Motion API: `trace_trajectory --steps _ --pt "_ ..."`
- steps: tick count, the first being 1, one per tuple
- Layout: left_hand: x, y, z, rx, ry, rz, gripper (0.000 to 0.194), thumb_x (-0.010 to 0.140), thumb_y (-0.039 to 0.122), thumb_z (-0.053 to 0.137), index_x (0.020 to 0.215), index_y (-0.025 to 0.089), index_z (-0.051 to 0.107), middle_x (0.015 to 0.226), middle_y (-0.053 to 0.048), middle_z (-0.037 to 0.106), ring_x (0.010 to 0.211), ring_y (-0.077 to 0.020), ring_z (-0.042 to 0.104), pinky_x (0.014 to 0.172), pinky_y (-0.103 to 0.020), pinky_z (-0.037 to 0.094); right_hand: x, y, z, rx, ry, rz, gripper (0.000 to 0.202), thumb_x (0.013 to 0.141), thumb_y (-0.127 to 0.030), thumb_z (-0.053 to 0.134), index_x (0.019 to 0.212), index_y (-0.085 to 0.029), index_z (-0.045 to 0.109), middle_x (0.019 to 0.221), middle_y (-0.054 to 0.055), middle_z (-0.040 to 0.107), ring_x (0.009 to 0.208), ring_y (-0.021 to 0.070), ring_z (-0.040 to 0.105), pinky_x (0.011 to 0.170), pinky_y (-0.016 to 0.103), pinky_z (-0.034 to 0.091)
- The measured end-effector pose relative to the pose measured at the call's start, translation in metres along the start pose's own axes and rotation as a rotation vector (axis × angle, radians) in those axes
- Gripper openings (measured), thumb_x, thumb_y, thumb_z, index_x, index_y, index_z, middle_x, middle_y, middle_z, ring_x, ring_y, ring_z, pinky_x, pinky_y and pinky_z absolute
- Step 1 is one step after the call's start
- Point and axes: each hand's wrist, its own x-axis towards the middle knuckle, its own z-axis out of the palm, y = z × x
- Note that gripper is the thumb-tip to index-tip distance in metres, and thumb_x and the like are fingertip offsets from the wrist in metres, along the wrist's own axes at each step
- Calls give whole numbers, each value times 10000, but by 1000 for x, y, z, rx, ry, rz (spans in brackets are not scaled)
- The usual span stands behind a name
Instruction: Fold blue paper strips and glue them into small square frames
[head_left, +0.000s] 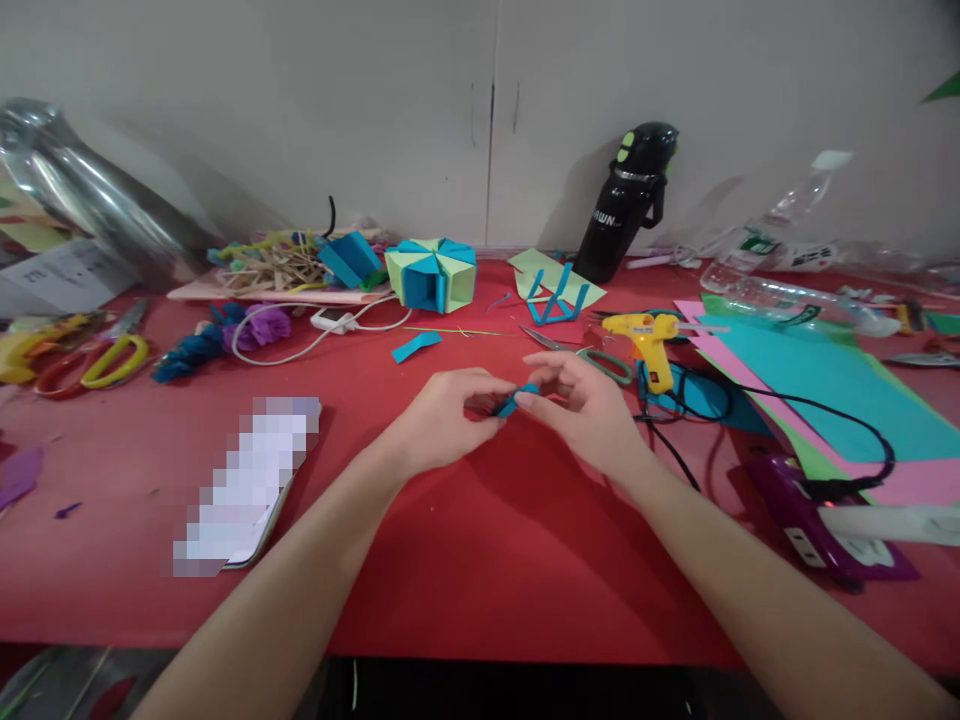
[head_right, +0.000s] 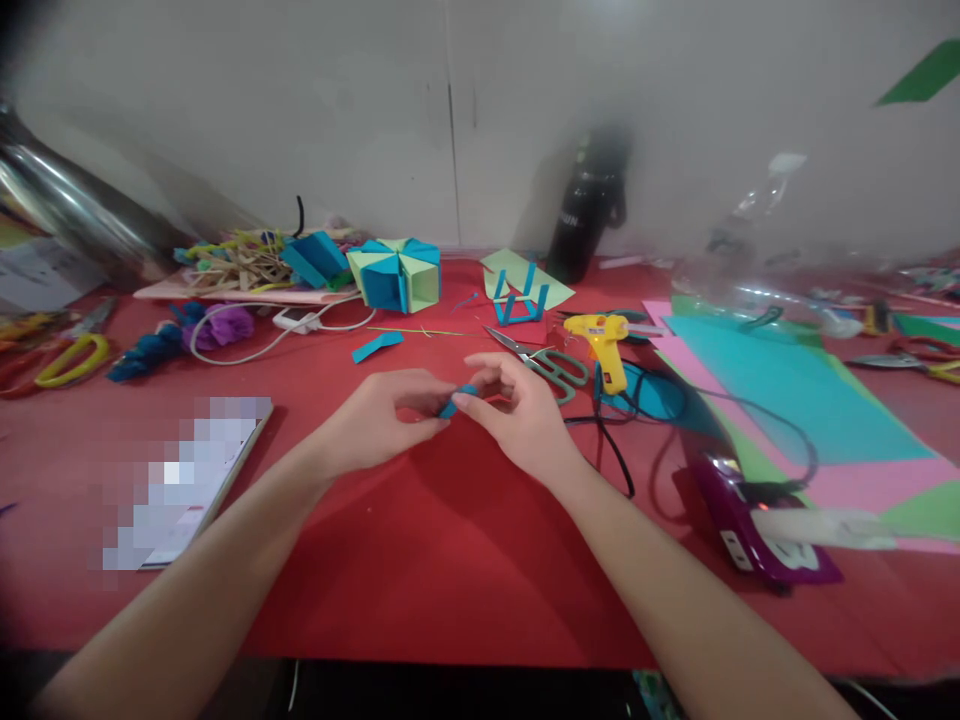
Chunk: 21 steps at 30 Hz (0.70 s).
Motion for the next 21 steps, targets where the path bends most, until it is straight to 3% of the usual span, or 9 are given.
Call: trace_trajectory --steps 6,12,21 --pt "-1 -5 -10 177 89 85 190 817 122 657 983 214 673 954 -2 732 873 -152 684 837 -307 560 1 -3 -7 -221 -4 -137 50 858 -269 750 899 -243 746 899 21 741 828 177 676 771 327 556" --pt "-1 -11 -25 316 167 305 112 889 169 666 990 214 685 1058 -31 724 990 -171 659 912 -331 519 2 -5 -8 -165 104 -208 68 842 -253 774 900 -234 744 888 17 728 814 168 675 760 324 557" --pt "1 -12 -20 302 190 365 40 900 166 683 914 200 670 989 -23 704 916 -140 645 835 -270 525 0 -9 -5 -175 147 -303 51 854 -220 764 896 -238 739 886 17 725 820 164 671 740 318 559"
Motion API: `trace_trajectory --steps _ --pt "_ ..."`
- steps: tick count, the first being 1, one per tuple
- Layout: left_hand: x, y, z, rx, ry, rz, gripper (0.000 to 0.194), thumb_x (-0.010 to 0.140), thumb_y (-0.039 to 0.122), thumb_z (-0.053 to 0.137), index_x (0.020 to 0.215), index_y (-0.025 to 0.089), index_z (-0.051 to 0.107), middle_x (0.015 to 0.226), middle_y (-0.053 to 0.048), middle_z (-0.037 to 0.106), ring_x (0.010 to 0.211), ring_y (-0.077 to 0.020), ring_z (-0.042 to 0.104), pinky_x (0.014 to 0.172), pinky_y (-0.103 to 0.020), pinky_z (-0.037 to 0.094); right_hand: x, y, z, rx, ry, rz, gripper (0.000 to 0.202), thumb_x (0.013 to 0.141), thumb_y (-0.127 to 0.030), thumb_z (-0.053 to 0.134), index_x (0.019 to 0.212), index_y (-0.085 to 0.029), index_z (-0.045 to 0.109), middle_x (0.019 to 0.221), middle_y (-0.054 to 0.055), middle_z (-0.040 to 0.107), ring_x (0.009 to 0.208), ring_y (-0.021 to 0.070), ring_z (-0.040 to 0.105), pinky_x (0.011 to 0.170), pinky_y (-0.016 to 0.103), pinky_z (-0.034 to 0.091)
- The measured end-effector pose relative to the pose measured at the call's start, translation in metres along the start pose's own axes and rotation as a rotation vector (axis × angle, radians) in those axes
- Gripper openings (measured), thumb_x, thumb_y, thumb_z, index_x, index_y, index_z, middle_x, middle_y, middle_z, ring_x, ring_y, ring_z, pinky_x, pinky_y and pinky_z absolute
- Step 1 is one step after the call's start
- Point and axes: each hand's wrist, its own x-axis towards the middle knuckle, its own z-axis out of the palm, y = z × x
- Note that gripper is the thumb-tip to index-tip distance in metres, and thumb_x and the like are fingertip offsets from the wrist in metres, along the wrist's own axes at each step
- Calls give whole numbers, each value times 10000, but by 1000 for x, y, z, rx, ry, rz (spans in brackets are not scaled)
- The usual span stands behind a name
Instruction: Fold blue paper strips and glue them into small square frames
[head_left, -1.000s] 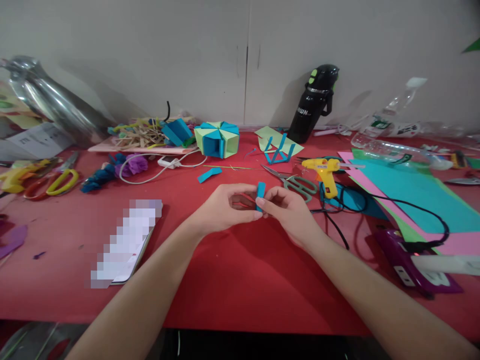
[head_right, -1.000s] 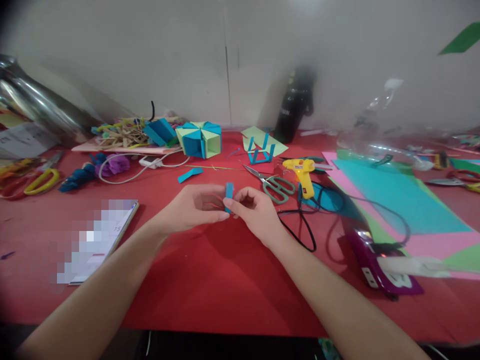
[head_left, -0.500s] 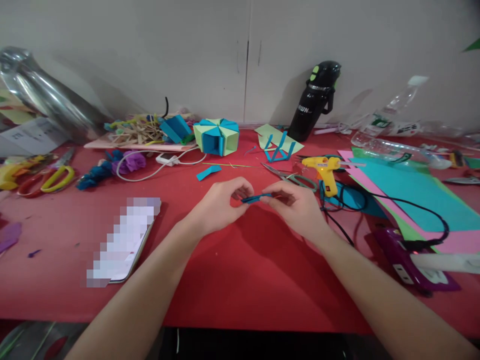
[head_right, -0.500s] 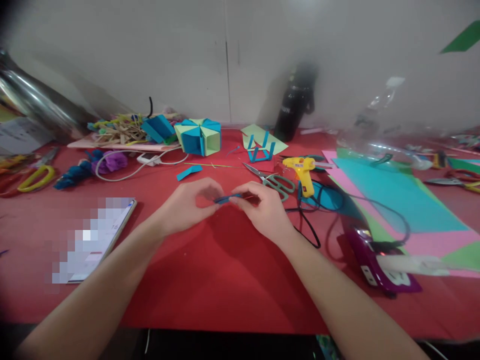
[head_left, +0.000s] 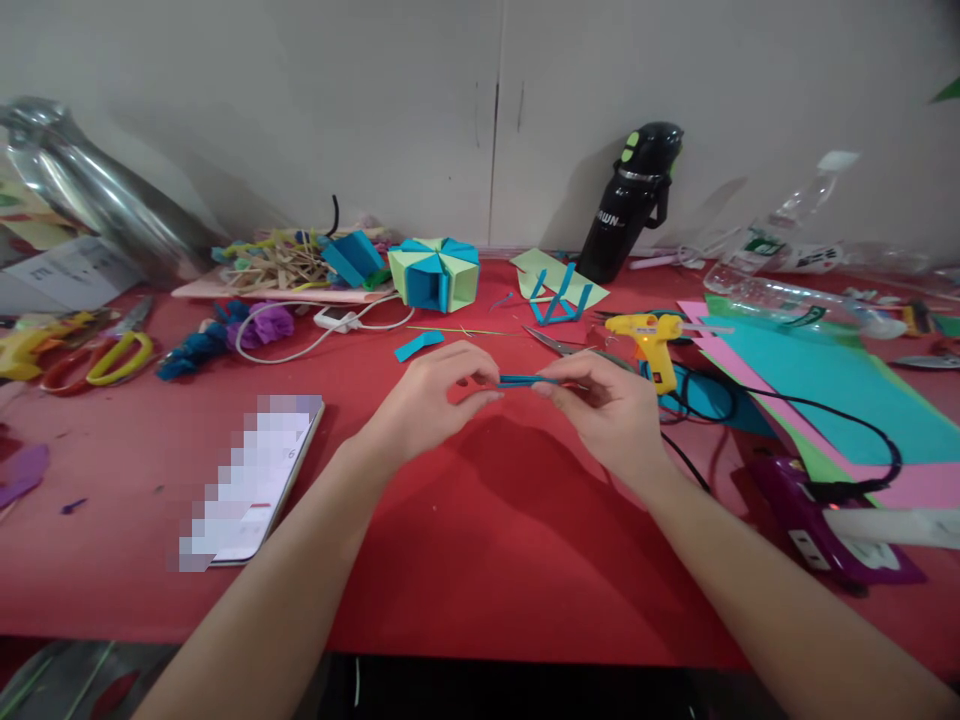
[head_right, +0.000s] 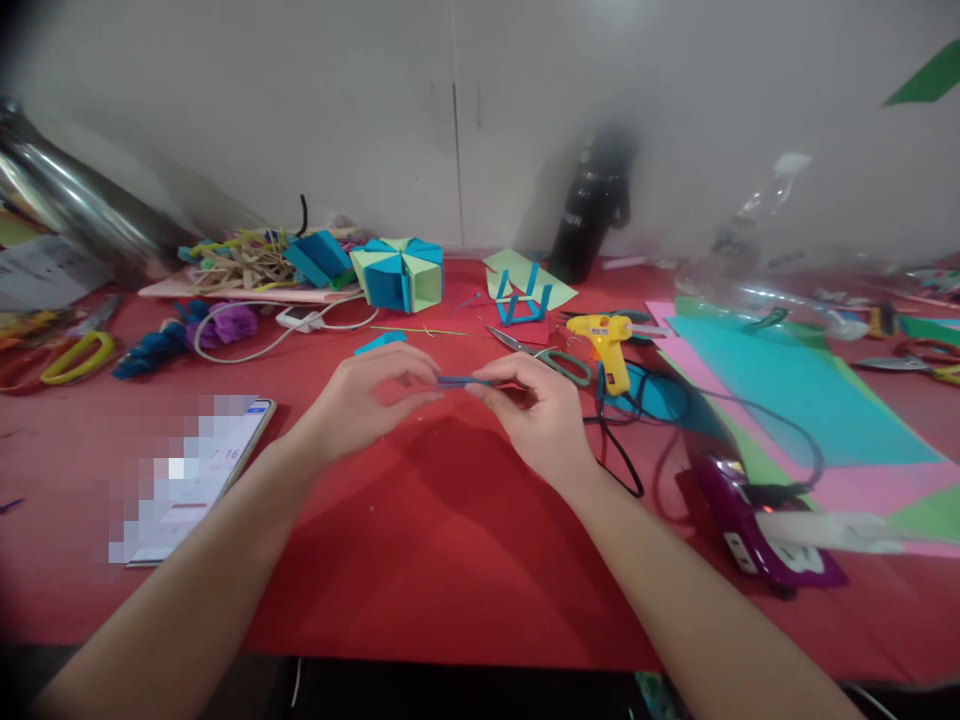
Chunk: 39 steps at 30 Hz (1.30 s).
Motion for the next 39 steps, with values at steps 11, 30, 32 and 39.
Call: trace_trajectory --steps 11,30,32,39 --pt "-2 -5 0 113 4 4 188 862 16 616 866 201 647 904 3 695 860 -124 639 799 -245 508 -2 0 2 -31 -22 -51 58 860 -203 767 898 -242 747 874 18 715 812 166 656 726 332 539" --pt "-1 10 -7 -187 144 -182 170 815 218 772 961 198 686 875 -10 740 774 -141 721 794 -277 626 -1 -3 -2 15 -4 14 59 836 -257 788 863 -251 737 838 20 710 781 175 656 660 322 537" --pt "-1 11 -8 -201 131 -186 147 815 223 774 932 193 691 861 -14 740 762 -143 716 778 -278 626 -1 -4 -2 12 -7 21 52 841 -263 782 866 -251 738 844 22 717 786 176 659 662 321 545" --pt "0 11 -11 -256 75 -209 106 809 196 777 883 179 704 809 -13 738 730 -137 705 747 -266 606 -2 -6 0 36 -23 38 50 834 -226 786 864 -251 756 837 9 726 776 160 657 676 310 542"
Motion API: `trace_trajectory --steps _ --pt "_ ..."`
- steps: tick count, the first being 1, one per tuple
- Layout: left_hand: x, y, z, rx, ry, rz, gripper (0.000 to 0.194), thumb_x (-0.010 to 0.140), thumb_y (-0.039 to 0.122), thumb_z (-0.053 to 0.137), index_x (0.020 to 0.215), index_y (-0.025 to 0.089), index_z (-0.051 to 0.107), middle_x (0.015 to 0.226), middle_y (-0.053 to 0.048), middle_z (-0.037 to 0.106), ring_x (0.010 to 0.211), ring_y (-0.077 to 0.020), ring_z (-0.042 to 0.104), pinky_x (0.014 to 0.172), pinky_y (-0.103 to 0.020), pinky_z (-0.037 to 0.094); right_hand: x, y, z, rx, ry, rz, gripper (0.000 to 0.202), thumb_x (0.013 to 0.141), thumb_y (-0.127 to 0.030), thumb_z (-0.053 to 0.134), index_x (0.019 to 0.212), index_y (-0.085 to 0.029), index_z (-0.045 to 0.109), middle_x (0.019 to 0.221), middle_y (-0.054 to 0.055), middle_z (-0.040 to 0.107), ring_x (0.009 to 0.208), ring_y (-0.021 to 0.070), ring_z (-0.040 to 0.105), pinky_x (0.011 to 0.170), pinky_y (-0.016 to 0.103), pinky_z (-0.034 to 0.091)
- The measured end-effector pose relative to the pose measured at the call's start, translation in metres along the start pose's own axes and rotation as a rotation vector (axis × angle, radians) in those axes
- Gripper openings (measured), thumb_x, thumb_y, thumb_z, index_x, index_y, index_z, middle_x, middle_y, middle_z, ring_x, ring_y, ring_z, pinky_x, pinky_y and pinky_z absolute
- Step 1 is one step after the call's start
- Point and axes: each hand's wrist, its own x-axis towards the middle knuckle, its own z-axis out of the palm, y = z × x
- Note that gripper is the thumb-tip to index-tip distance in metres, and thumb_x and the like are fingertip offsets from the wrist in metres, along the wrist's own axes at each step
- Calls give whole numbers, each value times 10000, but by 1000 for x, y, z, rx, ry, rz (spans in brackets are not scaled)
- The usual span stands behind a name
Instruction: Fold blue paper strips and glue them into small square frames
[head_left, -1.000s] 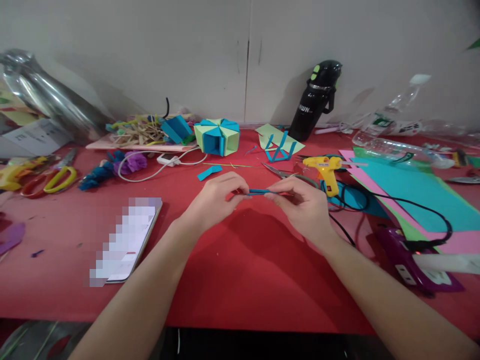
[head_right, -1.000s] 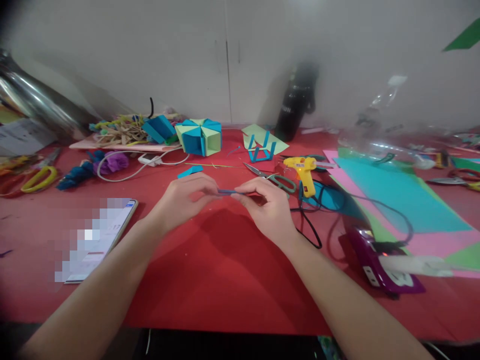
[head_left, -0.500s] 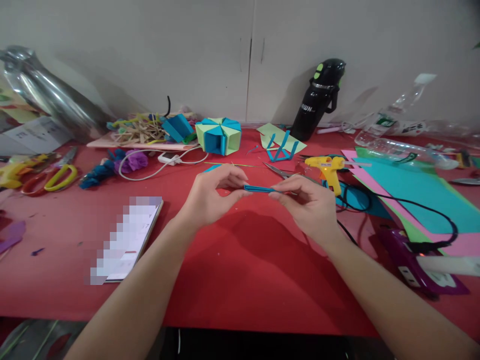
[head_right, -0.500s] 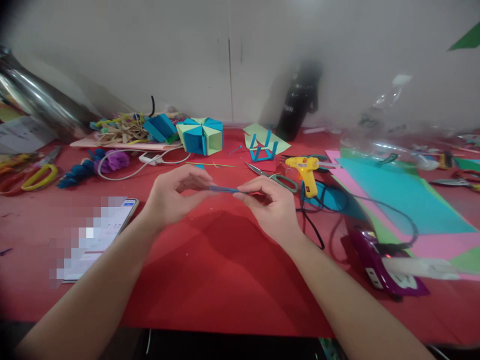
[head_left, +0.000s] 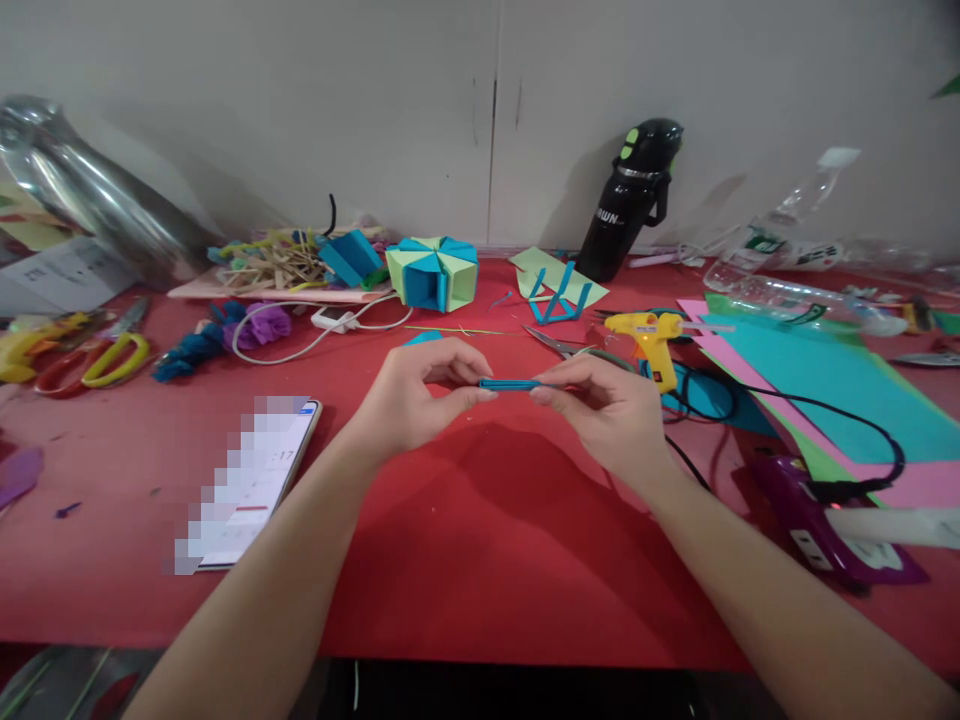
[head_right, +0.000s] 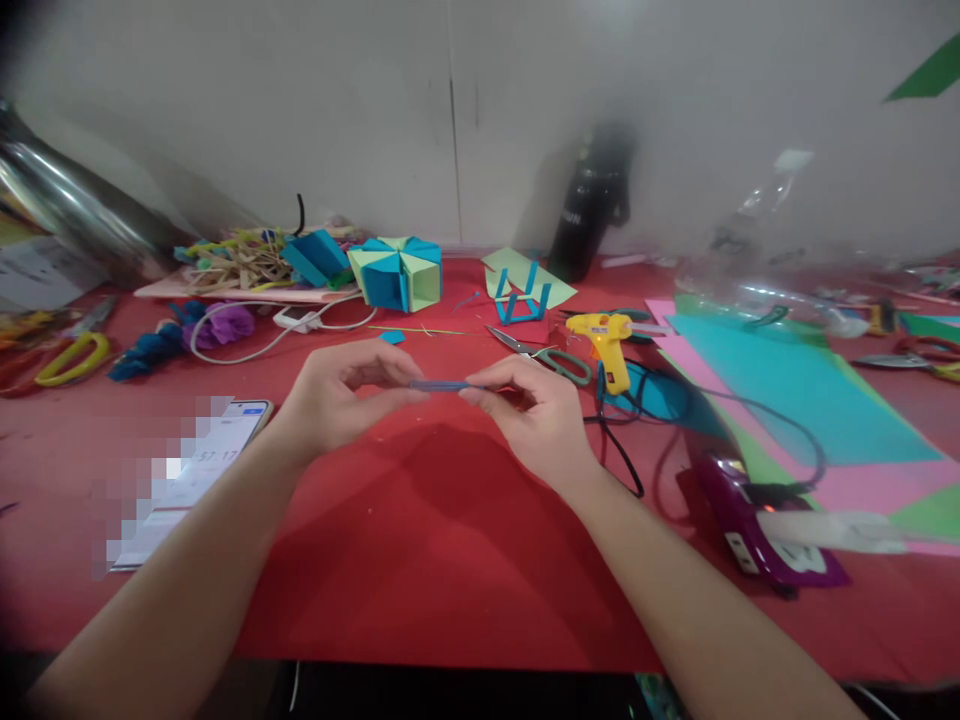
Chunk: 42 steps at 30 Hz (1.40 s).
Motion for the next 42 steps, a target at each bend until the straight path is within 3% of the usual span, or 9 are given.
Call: trace_trajectory --steps 19,30,36,39,42 --pt "1 -1 -5 24 -105 -14 91 826 240 757 880 181 715 747 -19 714 673 -130 666 684 -254 578 -1 2 0 44 -50 121 96 796 -313 817 827 -234 773 765 19 731 696 160 646 628 310 544" --pt "1 0 -4 101 -139 -55 23 803 178 725 811 183 705 695 -1 694 634 -127 639 626 -250 534 -2 5 2 52 -114 166 124 794 -322 816 821 -218 754 750 13 730 677 152 661 623 293 551" --pt "1 -6 1 19 -96 -90 141 802 245 765 924 191 719 824 -21 734 734 -148 688 728 -284 586 1 9 -2 93 -85 220 175 773 -358 831 832 -207 764 726 25 735 659 162 678 630 313 577" --pt "1 -10 4 30 -97 -41 263 784 312 805 1017 209 740 959 -45 753 846 -175 701 801 -317 594 3 12 -3 172 -66 309 215 759 -383 837 830 -197 757 683 19 716 630 159 671 636 322 589" --pt "1 -16 8 110 -118 14 187 832 305 762 999 220 762 948 -40 756 805 -162 684 771 -311 583 3 14 0 246 -63 402 248 764 -407 830 861 -191 755 701 17 712 648 150 673 675 322 590"
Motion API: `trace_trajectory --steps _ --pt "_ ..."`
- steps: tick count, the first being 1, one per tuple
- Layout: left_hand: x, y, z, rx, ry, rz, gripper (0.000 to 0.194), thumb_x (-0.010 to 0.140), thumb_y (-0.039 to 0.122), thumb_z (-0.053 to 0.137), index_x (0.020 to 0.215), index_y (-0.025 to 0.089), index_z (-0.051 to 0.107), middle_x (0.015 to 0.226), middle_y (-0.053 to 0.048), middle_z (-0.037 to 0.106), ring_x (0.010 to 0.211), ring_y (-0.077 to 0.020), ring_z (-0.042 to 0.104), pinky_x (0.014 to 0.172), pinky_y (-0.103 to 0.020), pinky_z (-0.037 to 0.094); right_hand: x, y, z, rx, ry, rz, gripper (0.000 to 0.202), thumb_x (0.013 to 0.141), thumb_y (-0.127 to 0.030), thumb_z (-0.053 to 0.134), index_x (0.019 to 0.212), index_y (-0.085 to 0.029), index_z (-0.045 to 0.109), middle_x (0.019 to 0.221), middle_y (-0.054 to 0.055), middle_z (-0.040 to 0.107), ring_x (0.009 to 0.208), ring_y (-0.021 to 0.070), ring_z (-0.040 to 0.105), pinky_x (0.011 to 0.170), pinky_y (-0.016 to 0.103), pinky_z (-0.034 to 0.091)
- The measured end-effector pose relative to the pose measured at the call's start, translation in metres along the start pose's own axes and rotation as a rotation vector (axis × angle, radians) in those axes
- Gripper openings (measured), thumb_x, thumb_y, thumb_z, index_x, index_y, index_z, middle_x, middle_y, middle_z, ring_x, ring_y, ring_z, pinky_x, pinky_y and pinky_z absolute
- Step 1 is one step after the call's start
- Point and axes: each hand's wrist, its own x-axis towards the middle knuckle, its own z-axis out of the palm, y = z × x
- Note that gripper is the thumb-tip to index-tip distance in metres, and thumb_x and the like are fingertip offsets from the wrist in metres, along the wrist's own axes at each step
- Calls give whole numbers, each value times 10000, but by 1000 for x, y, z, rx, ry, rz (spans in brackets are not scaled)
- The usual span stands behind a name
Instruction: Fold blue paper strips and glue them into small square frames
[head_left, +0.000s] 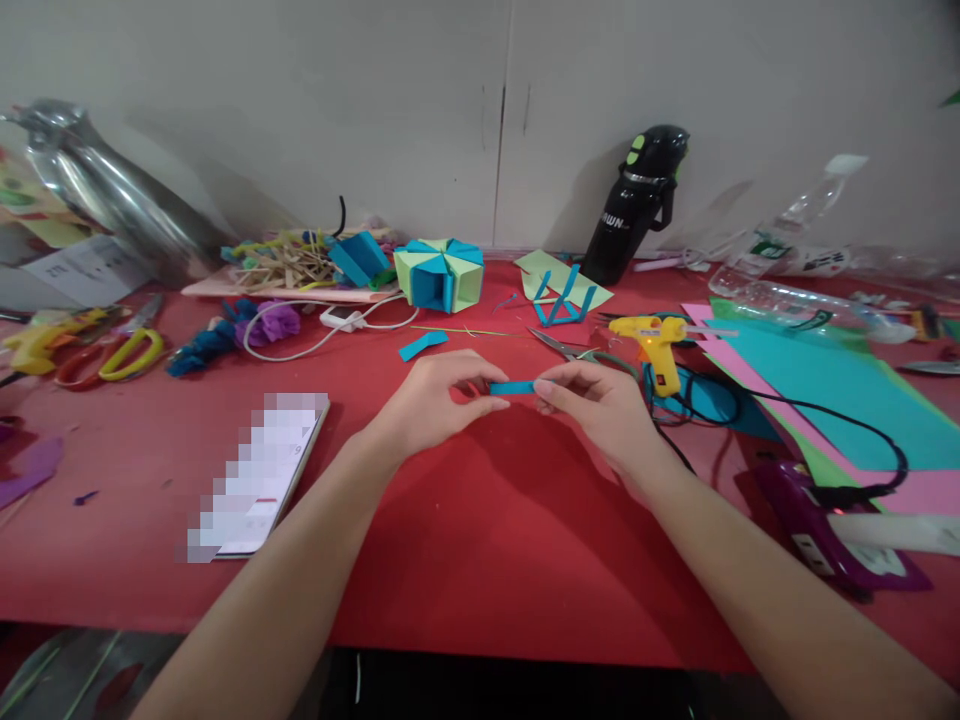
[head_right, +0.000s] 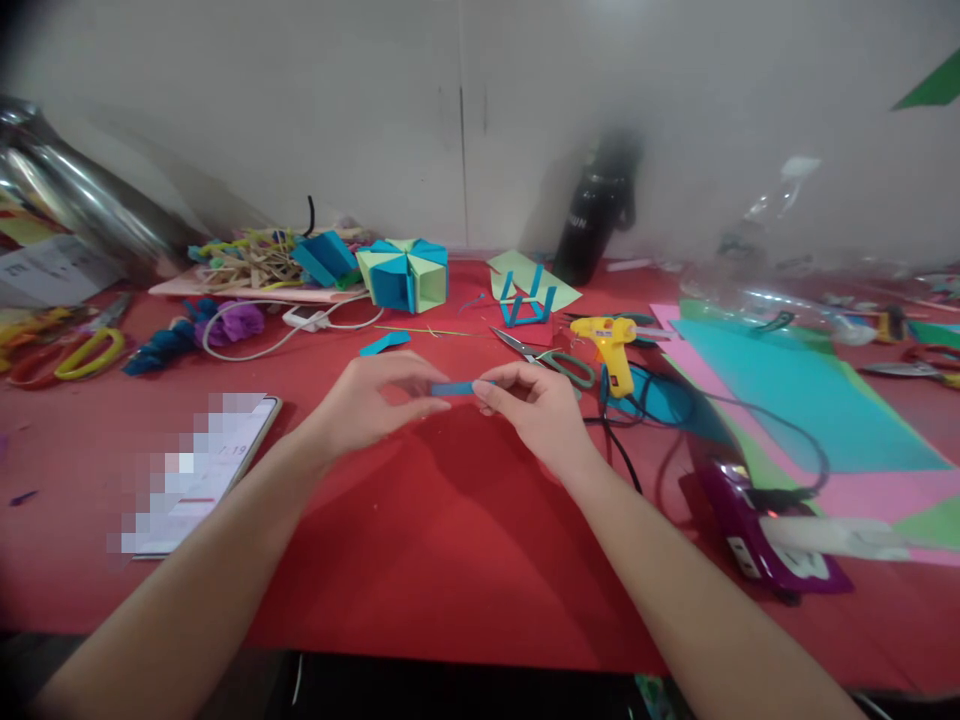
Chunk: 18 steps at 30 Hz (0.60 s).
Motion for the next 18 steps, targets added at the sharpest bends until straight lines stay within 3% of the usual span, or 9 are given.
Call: trace_trajectory --steps 5,11,15,18 --pt "1 -8 3 -3 97 -88 135 880 291 706 968 218 777 932 -43 779 814 -177 710 767 -324 589 -2 6 3 -28 -45 -21 307 762 -371 840 1010 -209 759 804 9 713 720 145 666 712 310 564" --pt "6 -9 9 -377 150 -285 206 844 336 762 964 171 734 882 -55 784 820 -195 759 771 -338 639 -3 11 2 -117 -28 -53 259 814 -404 793 977 -206 759 828 35 734 755 169 676 714 322 548" --pt "8 -7 17 -634 225 -412 249 847 323 757 989 144 658 990 -97 782 868 -205 770 819 -363 647 -1 12 3 -159 -16 -57 260 797 -395 801 944 -192 731 872 47 726 792 181 675 734 332 552" --pt "8 -4 21 -681 247 -441 239 850 272 744 1018 137 640 1000 -97 779 876 -203 770 856 -363 638 0 12 3 -148 1 -39 256 810 -389 784 946 -191 697 852 37 706 773 174 671 740 333 555"
